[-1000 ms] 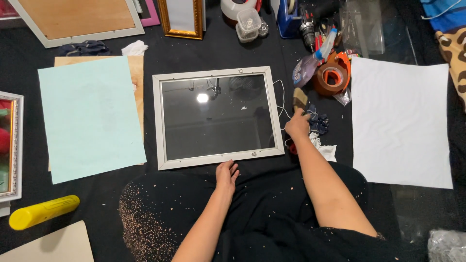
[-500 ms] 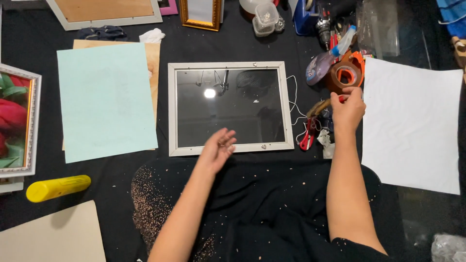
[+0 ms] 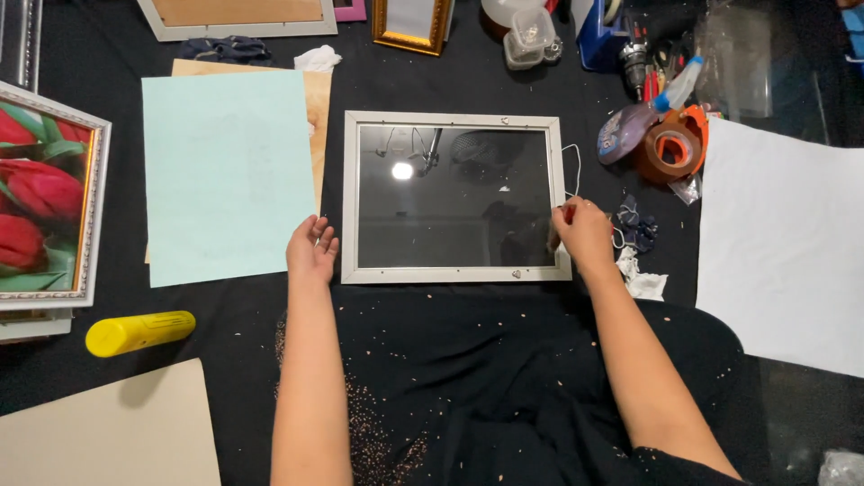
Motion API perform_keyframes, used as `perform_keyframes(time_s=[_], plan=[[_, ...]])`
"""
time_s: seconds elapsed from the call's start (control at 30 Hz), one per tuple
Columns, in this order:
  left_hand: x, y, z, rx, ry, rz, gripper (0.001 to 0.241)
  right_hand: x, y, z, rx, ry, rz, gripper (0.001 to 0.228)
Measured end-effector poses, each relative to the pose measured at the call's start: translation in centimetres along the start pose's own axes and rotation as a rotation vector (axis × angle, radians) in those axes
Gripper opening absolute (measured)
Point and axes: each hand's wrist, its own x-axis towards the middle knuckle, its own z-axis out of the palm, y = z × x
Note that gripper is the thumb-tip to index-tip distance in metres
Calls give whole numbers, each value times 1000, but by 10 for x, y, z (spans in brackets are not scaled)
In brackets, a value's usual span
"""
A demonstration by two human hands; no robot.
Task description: The person wipes a rectangular mirror with a dark cloth, then uses a brush to sweep the surface. The person sits on the floor and handles the mirror and tools directly.
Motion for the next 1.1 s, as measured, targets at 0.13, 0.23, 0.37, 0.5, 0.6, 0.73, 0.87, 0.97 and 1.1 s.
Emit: perform_keyframes(time_s=[0.13,0.23,0.37,0.5,0.6,0.73,0.87,0.97,1.1], plan=[[-24,-2,24,14,-19,-15,33,-4,-25,25,-97,5,33,29],[-21,-5,35,84,-6,-32,35,-19,-91,54,-120,-61,-36,24],[-35,5,40,115,44,30,33,-46,-212,83,-60,-60,-281,29],[-22,3,26,52,145,70,33,-63,-302,83,340,-107,-458,25],[-8,-2,19,33,155,101,34,-58,-324,40,800,-323,-210,23],[-13,-4,23,70,151,78,34,-19,-268,50,754,-352,-45,17],[-29,2,32,127,112,53,33,25,-150,40,587,-240,89,18],[-38,3,40,168,84,56,33,52,-46,23,356,-82,124,18],[-53,8,55,271,64,58,33,58,0,-24,-104,149,44,14]])
